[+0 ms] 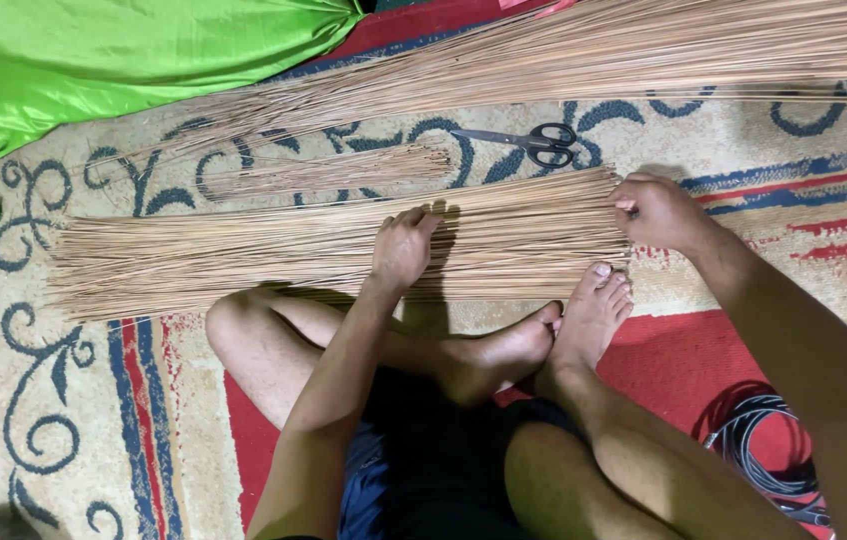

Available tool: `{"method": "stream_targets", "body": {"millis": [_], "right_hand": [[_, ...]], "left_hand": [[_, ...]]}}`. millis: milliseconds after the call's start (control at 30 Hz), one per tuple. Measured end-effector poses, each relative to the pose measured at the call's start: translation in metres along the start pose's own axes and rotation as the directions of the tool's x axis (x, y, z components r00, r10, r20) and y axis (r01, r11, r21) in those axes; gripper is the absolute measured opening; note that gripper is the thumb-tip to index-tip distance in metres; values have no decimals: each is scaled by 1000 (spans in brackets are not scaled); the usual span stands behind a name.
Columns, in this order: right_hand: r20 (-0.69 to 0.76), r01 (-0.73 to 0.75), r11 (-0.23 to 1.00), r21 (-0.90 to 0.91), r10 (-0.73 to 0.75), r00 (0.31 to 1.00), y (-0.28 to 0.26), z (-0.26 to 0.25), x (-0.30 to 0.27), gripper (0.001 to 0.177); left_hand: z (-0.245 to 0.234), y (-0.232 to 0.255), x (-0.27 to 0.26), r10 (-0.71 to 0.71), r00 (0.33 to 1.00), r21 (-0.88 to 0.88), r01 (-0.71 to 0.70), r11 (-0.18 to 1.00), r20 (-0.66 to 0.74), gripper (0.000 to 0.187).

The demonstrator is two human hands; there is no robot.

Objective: Cutting and arranging thin wooden sticks to weave a mat or bundle

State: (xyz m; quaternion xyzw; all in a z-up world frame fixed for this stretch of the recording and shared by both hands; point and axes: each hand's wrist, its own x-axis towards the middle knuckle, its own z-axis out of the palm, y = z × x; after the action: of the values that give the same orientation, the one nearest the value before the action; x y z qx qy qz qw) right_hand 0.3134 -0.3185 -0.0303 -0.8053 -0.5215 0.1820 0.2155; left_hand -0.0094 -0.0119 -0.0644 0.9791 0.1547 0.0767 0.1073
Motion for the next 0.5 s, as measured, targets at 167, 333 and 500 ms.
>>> {"method": "stream_targets", "body": {"millis": [167, 333, 500], "right_hand": [[-90, -176, 704, 688, 324, 942, -35, -18, 2, 36], [-157, -89, 426, 900, 508, 847, -61, -16, 13, 35], [-153, 20, 219, 976, 609, 779, -66, -7, 27, 34]], "left_hand": [[-33, -6, 9, -15, 1000, -46, 16, 999, 26, 19], [-50, -20, 18, 27, 1000, -110, -26, 994, 2, 16], [-71, -23, 22, -28, 987, -135, 50, 990, 159, 25]]}}
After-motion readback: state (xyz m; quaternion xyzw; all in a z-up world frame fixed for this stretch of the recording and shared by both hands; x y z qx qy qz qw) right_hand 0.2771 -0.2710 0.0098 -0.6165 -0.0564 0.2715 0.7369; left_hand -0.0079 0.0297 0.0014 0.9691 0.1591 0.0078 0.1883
